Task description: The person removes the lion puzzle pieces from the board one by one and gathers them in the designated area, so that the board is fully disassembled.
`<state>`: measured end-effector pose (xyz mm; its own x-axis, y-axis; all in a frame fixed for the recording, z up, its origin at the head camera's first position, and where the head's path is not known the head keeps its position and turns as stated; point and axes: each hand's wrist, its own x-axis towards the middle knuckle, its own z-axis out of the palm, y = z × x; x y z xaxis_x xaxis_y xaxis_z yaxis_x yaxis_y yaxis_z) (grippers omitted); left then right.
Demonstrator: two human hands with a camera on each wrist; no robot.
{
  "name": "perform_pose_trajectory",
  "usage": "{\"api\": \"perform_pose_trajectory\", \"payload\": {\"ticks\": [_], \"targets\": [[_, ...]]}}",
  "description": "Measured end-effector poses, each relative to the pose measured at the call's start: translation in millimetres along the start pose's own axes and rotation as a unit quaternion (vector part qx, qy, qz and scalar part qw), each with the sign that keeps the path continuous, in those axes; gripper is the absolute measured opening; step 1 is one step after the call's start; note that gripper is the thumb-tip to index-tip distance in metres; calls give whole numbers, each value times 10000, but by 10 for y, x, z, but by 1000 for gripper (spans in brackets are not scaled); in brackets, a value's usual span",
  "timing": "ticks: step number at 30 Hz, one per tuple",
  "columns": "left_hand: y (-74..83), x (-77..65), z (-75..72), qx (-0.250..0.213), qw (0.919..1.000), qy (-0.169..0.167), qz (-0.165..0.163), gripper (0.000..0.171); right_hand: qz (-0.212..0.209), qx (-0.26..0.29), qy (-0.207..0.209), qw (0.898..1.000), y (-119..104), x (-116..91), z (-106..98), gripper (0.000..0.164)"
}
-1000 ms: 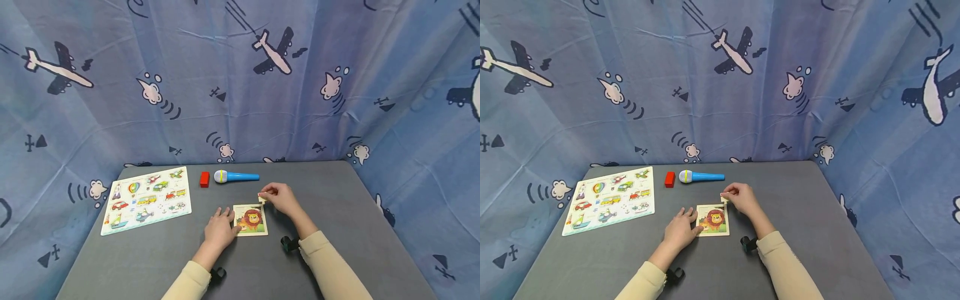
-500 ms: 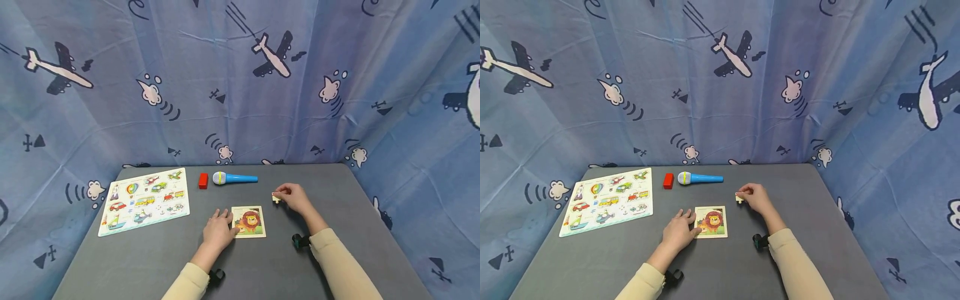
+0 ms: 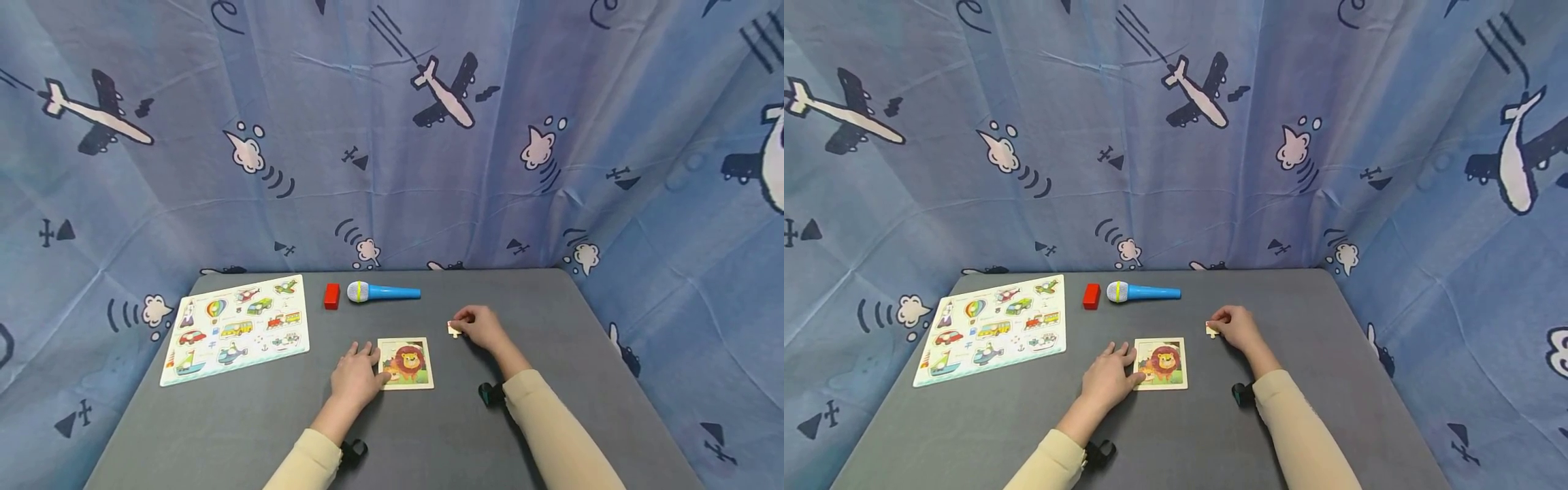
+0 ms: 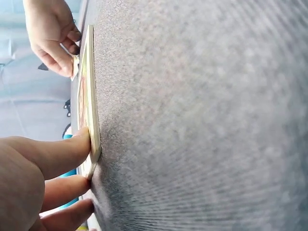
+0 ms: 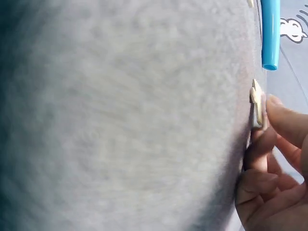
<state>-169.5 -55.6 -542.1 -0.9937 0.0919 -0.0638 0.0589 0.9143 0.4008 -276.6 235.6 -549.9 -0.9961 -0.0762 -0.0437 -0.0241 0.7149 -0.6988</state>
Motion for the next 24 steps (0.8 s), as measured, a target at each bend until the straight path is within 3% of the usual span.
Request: {"api": "perform_pose_trajectory", "payload": {"ticks": [11,24], "targets": [[-16,-9,12,-71,10000,28,18,59,-138,-107,194,9997,-225,-55,-132,21],[-22,5,25,13,10000,25,39,59,-578,251,120,9979,-549,-146,-31,37]]}}
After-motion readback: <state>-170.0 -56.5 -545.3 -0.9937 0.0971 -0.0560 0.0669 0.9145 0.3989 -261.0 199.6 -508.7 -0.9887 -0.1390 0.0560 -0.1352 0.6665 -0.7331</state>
